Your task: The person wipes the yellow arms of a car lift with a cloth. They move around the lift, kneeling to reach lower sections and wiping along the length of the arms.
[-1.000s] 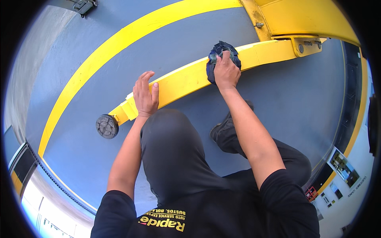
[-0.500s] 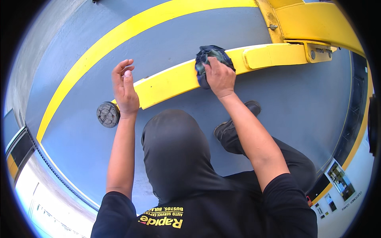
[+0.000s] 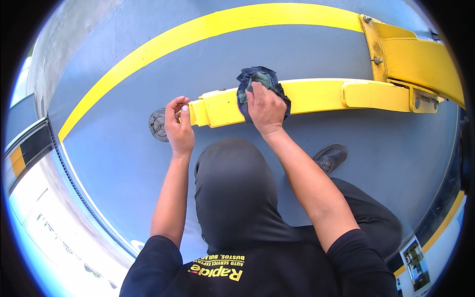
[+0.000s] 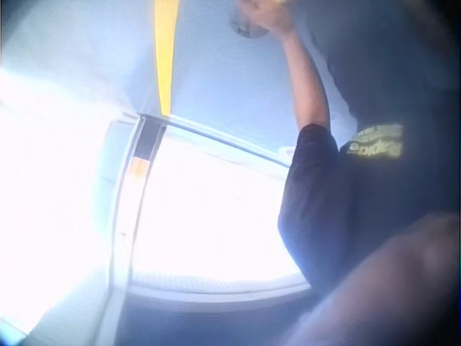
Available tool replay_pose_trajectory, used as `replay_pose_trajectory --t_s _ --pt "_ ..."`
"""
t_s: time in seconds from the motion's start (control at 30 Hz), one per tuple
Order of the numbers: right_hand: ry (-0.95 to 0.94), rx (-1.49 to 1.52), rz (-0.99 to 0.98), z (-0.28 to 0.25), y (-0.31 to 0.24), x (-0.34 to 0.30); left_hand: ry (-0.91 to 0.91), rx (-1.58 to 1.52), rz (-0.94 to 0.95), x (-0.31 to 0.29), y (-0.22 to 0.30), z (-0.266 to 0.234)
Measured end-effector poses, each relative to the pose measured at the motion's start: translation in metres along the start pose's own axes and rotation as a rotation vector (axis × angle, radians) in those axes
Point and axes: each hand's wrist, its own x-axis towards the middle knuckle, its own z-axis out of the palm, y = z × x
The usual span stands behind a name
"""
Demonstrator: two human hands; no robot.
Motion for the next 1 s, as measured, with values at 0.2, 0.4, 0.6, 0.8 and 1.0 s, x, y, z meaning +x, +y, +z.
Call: replay_pose_trajectory --t_s 0.2,0.4,0.6,0.8,1.0 --pt "-0.254 0.386 -0.074 0.021 -0.045 -0.002 -0.35 0.197 0.258 0.013 0.027 0.049" --pt "-0.177 0.117 -0.154 -0.026 0.024 0.002 -0.295 0.247 0.506 0.013 0.011 0.079" --pt "-0.31 -0.482 0.171 -0.122 0.203 0.079 -0.126 0.407 0.276 0.033 -0.02 0.09" --pt "-0.637 -0.958 0.587 -0.18 0.313 0.155 -0.099 0.568 0.176 0.037 -0.028 0.098" --pt "-1.221 -0.735 0.467 -0.137 0.284 0.173 -0.106 0.651 0.206 0.037 -0.031 0.094"
